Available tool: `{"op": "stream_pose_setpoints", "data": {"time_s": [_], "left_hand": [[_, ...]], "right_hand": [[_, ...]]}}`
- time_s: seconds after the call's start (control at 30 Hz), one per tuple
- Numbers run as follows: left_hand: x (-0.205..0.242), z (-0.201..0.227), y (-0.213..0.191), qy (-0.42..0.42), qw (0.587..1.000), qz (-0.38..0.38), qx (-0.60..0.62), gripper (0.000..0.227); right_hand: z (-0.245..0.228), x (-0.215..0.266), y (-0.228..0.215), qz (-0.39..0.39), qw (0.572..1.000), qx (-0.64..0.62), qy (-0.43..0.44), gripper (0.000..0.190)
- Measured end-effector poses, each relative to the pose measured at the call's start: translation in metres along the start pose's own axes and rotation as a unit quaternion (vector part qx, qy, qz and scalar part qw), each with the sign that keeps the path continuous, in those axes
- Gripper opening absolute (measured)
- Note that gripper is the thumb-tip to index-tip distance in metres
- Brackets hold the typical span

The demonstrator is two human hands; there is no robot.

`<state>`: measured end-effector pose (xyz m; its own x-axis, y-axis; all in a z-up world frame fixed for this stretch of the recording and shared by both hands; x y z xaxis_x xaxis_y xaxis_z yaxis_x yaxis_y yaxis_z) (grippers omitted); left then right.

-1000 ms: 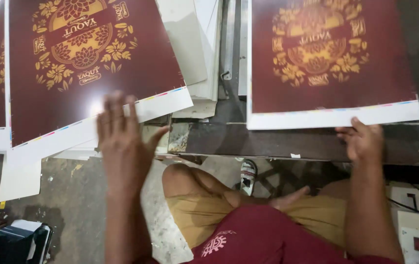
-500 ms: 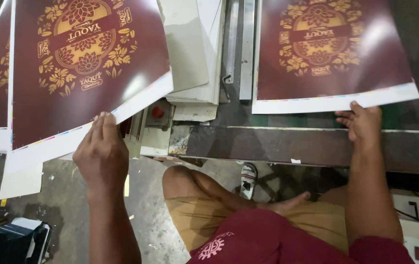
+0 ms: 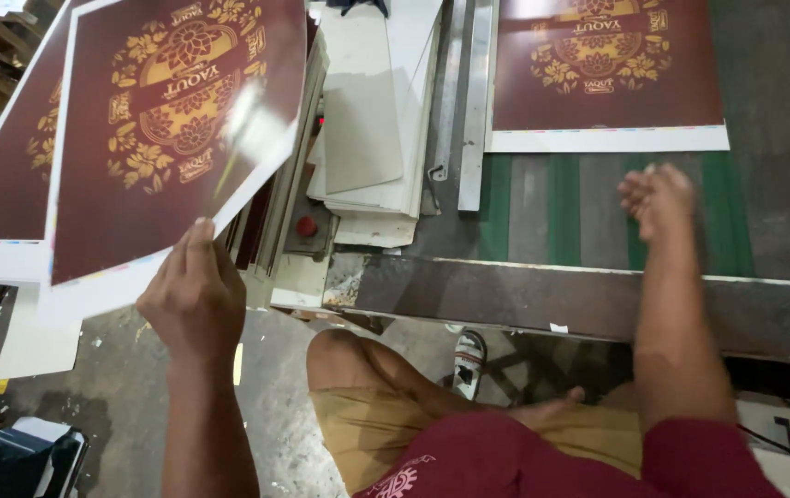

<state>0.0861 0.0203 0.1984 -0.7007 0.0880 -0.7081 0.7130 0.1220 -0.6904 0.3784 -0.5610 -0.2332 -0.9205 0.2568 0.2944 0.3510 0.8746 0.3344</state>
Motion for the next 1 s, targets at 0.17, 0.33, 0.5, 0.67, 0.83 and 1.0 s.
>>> {"op": "stream_pose_setpoints", "data": {"time_s": [0.17, 0.33, 0.5, 0.67, 0.83, 1.0], "left_hand": [[-0.005, 0.070, 0.003, 0.080, 0.986, 0.035, 0.139, 0.022], [0.008, 0.170, 0.028, 0.164, 0.955, -0.060, 0.239, 0.023], [0.024, 0.219, 0.035, 0.214, 0.923, -0.143, 0.287, 0.030], [0.012, 0.173, 0.013, 0.192, 0.929, -0.126, 0.292, 0.043], [-0.001, 0.057, 0.025, 0.073, 0.984, -0.111, 0.116, 0.038], [0.007, -0.017, 0.032, -0.019, 0.986, -0.110, -0.122, 0.085]], "right_hand": [[-0.004, 0.155, 0.102, -0.095, 0.992, 0.084, 0.005, 0.043], [-0.027, 0.269, 0.187, -0.230, 0.967, 0.109, -0.020, 0.044], [-0.021, 0.298, 0.180, -0.179, 0.976, 0.039, 0.121, 0.042], [-0.043, 0.267, 0.112, -0.097, 0.988, -0.118, -0.038, 0.030], [-0.032, 0.253, -0.014, -0.091, 0.981, -0.129, -0.112, 0.015], [-0.045, 0.265, -0.082, 0.032, 0.985, -0.020, -0.171, 0.032]]}}
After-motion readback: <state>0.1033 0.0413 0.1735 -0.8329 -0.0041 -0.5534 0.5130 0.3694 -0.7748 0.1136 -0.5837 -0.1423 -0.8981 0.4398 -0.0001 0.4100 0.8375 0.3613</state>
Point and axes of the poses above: each hand's wrist, its own x-axis away from the middle knuckle, its own y-axis out of the palm, z = x × y, the point moved 7 cm from there along -x, towards the middle knuckle, and after that the axes turned 1 degree about -x, right-handed, at the moved point
